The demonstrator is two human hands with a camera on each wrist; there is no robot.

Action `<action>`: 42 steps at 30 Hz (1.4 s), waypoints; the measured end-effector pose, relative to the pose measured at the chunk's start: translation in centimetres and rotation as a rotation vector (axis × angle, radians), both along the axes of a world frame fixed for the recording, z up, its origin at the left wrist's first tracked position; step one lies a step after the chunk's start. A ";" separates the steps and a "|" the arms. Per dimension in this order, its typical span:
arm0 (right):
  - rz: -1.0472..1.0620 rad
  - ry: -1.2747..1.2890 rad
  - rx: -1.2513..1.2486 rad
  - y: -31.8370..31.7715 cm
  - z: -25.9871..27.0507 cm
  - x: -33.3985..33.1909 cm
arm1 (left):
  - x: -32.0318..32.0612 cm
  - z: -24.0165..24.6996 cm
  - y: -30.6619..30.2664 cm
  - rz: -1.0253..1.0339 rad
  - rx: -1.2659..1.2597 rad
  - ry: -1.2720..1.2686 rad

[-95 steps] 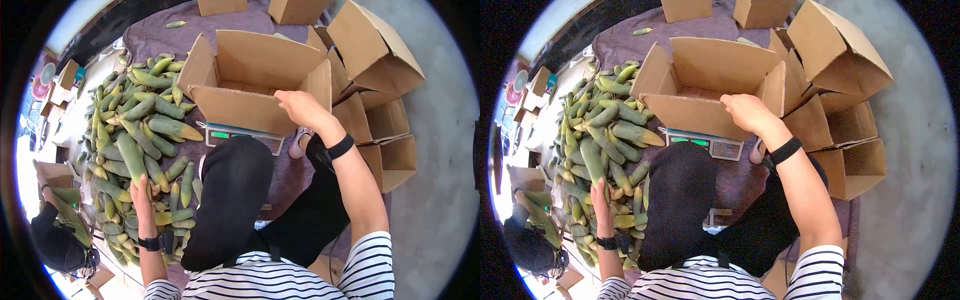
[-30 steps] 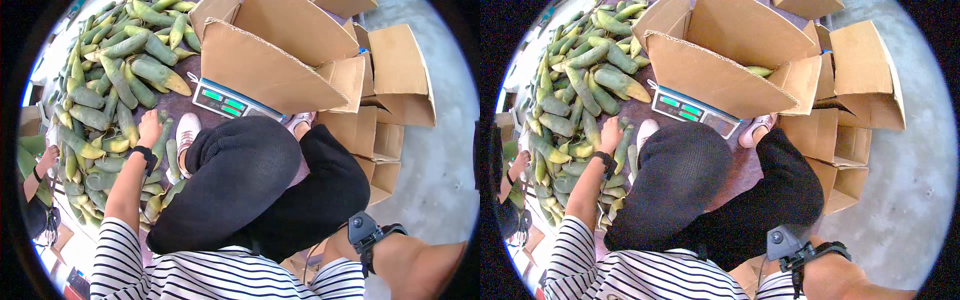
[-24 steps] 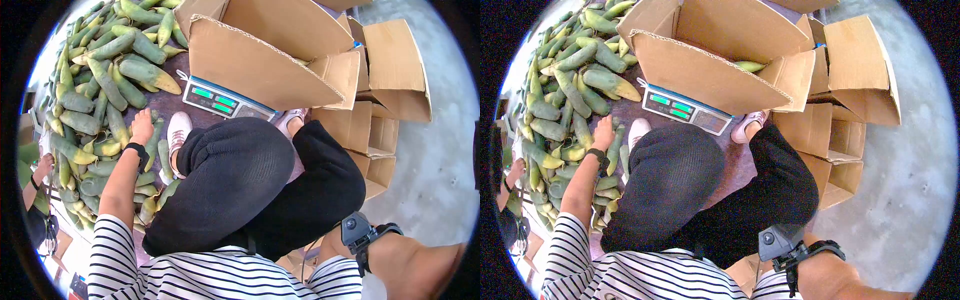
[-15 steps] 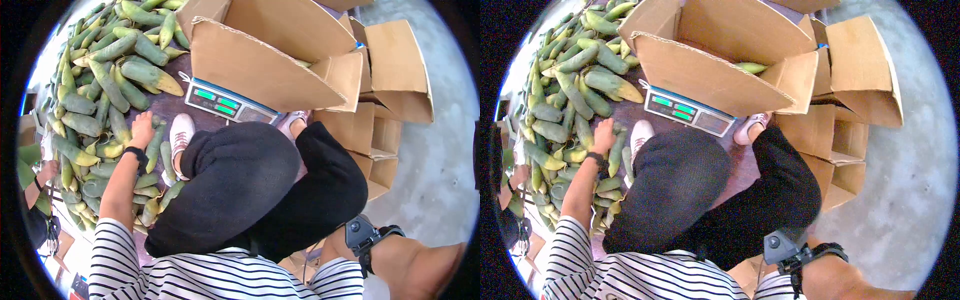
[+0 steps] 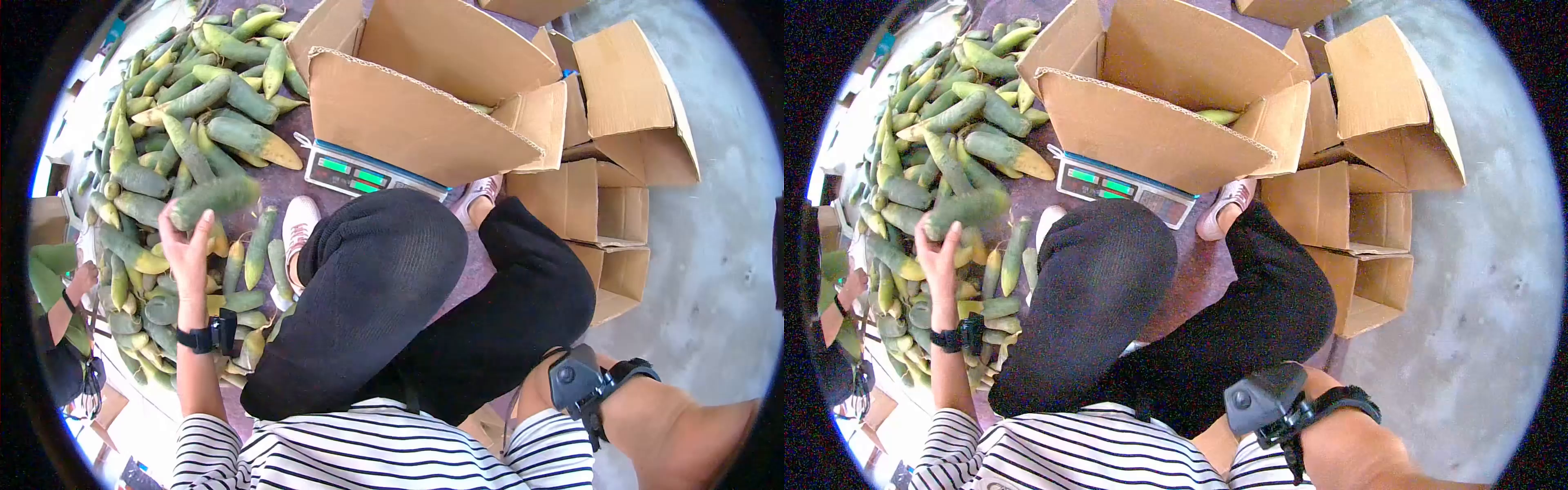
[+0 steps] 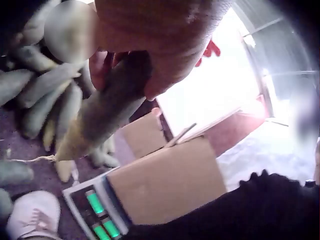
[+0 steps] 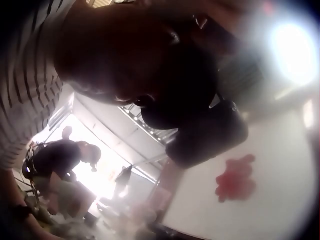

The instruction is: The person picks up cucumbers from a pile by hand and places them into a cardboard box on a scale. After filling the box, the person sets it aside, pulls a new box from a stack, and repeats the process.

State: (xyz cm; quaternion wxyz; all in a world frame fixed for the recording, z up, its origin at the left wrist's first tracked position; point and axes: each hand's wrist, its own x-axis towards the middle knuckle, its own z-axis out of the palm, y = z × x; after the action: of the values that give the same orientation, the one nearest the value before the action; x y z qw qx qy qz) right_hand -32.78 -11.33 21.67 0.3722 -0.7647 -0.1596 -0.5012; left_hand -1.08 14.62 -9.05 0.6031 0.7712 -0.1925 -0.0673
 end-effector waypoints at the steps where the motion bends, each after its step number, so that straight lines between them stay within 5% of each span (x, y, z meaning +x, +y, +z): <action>1: -0.005 -0.006 0.003 -0.2 -0.1 -0.1 | -0.5 3.1 -1.2 0.002 -0.018 -0.052; 7: -0.003 -0.053 0.017 -1.0 -0.4 -0.6 | -1.8 14.8 -8.1 -0.118 -0.597 -0.113; 11: -0.005 -0.070 0.018 -1.8 -0.7 -0.6 | -2.4 16.6 -15.6 -0.391 -0.728 -0.120; 15: -0.008 -0.089 0.011 -2.8 -0.8 -0.6 | -2.7 15.2 -23.1 -0.418 -0.461 -0.033; 17: -0.008 -0.101 0.009 -3.0 -0.8 -0.7 | -2.0 12.6 -25.0 -0.417 -0.084 -0.426; 20: -0.024 -0.116 0.004 -3.3 -0.6 -1.1 | -2.0 9.5 -25.6 -0.506 0.102 -0.691; 22: -0.025 -0.122 0.001 -3.6 -0.5 -1.5 | -2.0 9.5 -24.0 -0.419 0.184 -1.083; 33: -0.044 -0.156 -0.024 -4.6 -0.5 -1.9 | -3.2 4.8 -7.8 -0.333 0.479 -0.626; 42: -0.004 -0.134 -0.007 -2.5 -2.7 1.8 | -1.5 -6.8 8.5 -0.103 0.786 -0.426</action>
State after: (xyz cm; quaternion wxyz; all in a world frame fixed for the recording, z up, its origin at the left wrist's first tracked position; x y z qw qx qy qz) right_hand -31.02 -13.80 18.97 0.3567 -0.7312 -0.1844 -0.5515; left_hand -2.55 23.11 -15.89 0.2071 0.9278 -0.3102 -0.0051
